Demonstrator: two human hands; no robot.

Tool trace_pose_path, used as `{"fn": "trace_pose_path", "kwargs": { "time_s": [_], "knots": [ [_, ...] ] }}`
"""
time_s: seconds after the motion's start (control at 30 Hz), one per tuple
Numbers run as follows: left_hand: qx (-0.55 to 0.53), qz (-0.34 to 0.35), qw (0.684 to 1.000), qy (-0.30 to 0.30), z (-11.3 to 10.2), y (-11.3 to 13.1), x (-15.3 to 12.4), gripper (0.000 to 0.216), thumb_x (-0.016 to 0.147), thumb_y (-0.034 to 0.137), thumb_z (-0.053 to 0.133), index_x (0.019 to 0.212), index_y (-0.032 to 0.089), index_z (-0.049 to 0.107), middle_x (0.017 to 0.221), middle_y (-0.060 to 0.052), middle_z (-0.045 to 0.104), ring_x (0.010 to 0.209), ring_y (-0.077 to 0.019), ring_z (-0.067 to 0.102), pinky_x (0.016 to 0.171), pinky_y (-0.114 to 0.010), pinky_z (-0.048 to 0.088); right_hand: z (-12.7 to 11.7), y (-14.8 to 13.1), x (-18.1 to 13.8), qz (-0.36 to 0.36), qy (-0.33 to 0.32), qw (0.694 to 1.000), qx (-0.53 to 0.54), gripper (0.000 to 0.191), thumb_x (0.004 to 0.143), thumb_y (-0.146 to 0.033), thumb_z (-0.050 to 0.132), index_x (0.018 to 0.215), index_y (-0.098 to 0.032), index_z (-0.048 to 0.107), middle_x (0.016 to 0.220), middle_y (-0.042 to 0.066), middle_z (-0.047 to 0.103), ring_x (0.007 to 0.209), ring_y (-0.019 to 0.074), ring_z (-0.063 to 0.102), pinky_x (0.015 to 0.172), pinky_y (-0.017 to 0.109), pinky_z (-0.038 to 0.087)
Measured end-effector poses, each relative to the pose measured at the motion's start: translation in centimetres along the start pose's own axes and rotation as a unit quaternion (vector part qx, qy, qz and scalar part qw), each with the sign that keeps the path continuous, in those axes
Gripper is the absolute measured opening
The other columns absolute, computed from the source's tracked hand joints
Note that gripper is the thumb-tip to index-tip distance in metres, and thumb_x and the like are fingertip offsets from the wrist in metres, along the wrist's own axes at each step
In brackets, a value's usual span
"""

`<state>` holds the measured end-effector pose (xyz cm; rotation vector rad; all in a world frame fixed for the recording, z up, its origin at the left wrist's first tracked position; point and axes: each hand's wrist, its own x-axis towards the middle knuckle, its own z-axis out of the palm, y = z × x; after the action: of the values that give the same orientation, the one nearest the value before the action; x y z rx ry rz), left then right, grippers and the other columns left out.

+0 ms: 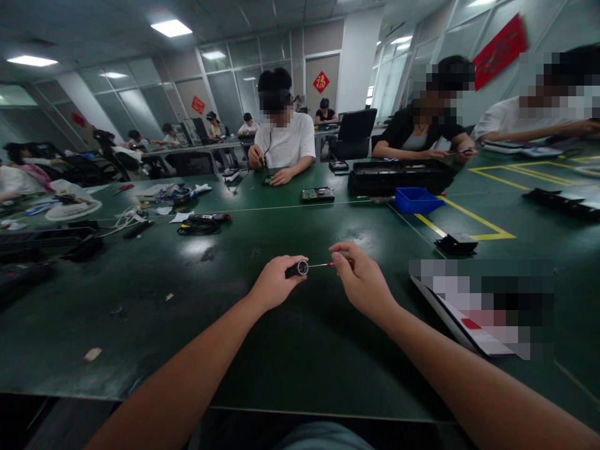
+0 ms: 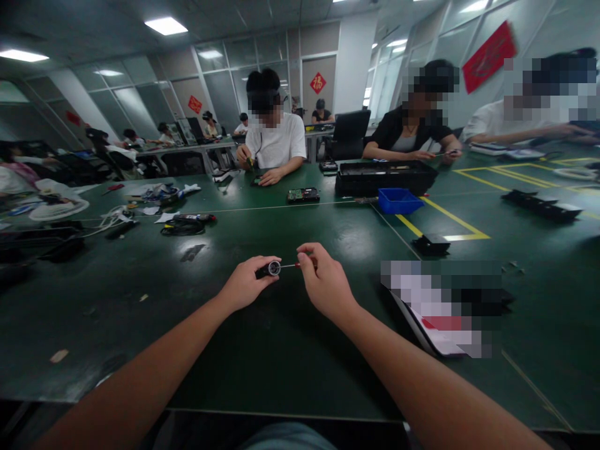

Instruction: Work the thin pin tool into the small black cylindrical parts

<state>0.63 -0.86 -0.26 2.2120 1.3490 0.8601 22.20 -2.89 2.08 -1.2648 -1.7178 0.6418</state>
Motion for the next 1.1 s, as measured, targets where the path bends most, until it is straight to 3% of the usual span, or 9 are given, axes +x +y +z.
{"fn": "trace_pose_path", "kwargs": {
  "time_s": [0.07, 0.23, 0.33, 0.43, 0.6, 0.77, 0.93, 1.1],
  "knots": [
    [0.002, 0.001, 1.000, 0.002, 0.0, 0.0, 0.0, 0.038, 0.085, 0.022, 0.071, 0.123, 0.026, 0.066, 0.114, -0.004, 0.069, 0.107, -0.0226, 0.061, 0.098, -0.039, 0.045, 0.0, 0.0, -0.1, -0.006, -0.002, 1.000, 0.011, 0.023, 0.095, -0.038, 0.050, 0.111, -0.024, 0.058, 0.080, 0.001, 0.066, 0.067, 0.0193, 0.060, 0.061, 0.031, 0.042],
    [0.003, -0.006, 1.000, 0.002, -0.1, 0.1, 0.0, 0.037, 0.085, 0.021, 0.071, 0.122, 0.025, 0.067, 0.113, -0.005, 0.069, 0.106, -0.0227, 0.061, 0.098, -0.040, 0.045, 0.0, -0.1, -0.2, -0.002, -0.010, 1.000, 0.028, 0.025, 0.098, -0.040, 0.042, 0.098, -0.024, 0.062, 0.079, 0.001, 0.064, 0.070, 0.0191, 0.059, 0.065, 0.032, 0.042],
    [0.006, -0.004, 1.000, 0.000, 0.0, 0.1, 0.0, 0.038, 0.086, 0.023, 0.071, 0.123, 0.026, 0.066, 0.114, -0.004, 0.069, 0.107, -0.0232, 0.061, 0.098, -0.041, 0.044, 0.2, 0.0, -0.1, 0.024, 0.025, 0.996, 0.087, 0.022, 0.095, -0.039, 0.048, 0.105, -0.024, 0.059, 0.086, 0.003, 0.067, 0.076, 0.0198, 0.062, 0.069, 0.033, 0.045],
    [0.014, 0.000, 1.000, -0.001, 0.1, 0.1, 0.0, 0.039, 0.086, 0.023, 0.071, 0.124, 0.027, 0.065, 0.113, -0.004, 0.069, 0.107, -0.0238, 0.061, 0.098, -0.041, 0.044, 0.6, 0.3, 0.2, 0.045, 0.052, 0.984, 0.167, 0.025, 0.090, -0.044, 0.057, 0.098, -0.021, 0.062, 0.086, 0.005, 0.068, 0.081, 0.0203, 0.064, 0.077, 0.035, 0.049],
    [0.011, 0.016, 1.000, 0.010, -0.1, 0.4, 0.1, 0.036, 0.088, 0.021, 0.067, 0.124, 0.025, 0.064, 0.118, -0.005, 0.067, 0.111, -0.0233, 0.059, 0.101, -0.041, 0.043, 1.2, 1.1, 0.8, 0.120, 0.067, 0.939, 0.314, 0.033, 0.084, -0.053, 0.063, 0.091, -0.020, 0.065, 0.084, 0.004, 0.066, 0.077, 0.0194, 0.064, 0.079, 0.037, 0.054],
    [0.058, 0.058, 0.996, -0.017, -0.5, 0.6, 0.2, 0.035, 0.093, 0.025, 0.062, 0.127, 0.028, 0.060, 0.120, -0.003, 0.066, 0.116, -0.0227, 0.056, 0.110, -0.047, 0.033, 1.5, 2.3, 1.3, 0.192, 0.069, 0.892, 0.403, 0.026, 0.083, -0.047, 0.064, 0.080, -0.022, 0.062, 0.071, 0.002, 0.060, 0.065, 0.0182, 0.060, 0.073, 0.039, 0.058],
    [0.073, 0.034, 0.996, -0.038, -0.3, 0.4, 0.2, 0.037, 0.091, 0.027, 0.065, 0.128, 0.027, 0.061, 0.114, -0.004, 0.068, 0.109, -0.0235, 0.058, 0.104, -0.046, 0.038, 1.4, 2.5, 1.1, 0.152, 0.099, 0.928, 0.325, 0.025, 0.087, -0.048, 0.061, 0.086, -0.022, 0.062, 0.081, 0.004, 0.065, 0.072, 0.0185, 0.063, 0.073, 0.036, 0.056],
    [0.056, 0.007, 0.998, -0.031, -0.3, 0.5, 0.2, 0.040, 0.090, 0.030, 0.065, 0.130, 0.026, 0.061, 0.112, -0.006, 0.068, 0.106, -0.0247, 0.058, 0.101, -0.045, 0.040, 1.4, 2.0, 0.9, 0.108, 0.077, 0.956, 0.260, 0.030, 0.090, -0.050, 0.058, 0.094, -0.020, 0.063, 0.083, 0.003, 0.067, 0.075, 0.0171, 0.064, 0.073, 0.034, 0.053]
  ]
}}
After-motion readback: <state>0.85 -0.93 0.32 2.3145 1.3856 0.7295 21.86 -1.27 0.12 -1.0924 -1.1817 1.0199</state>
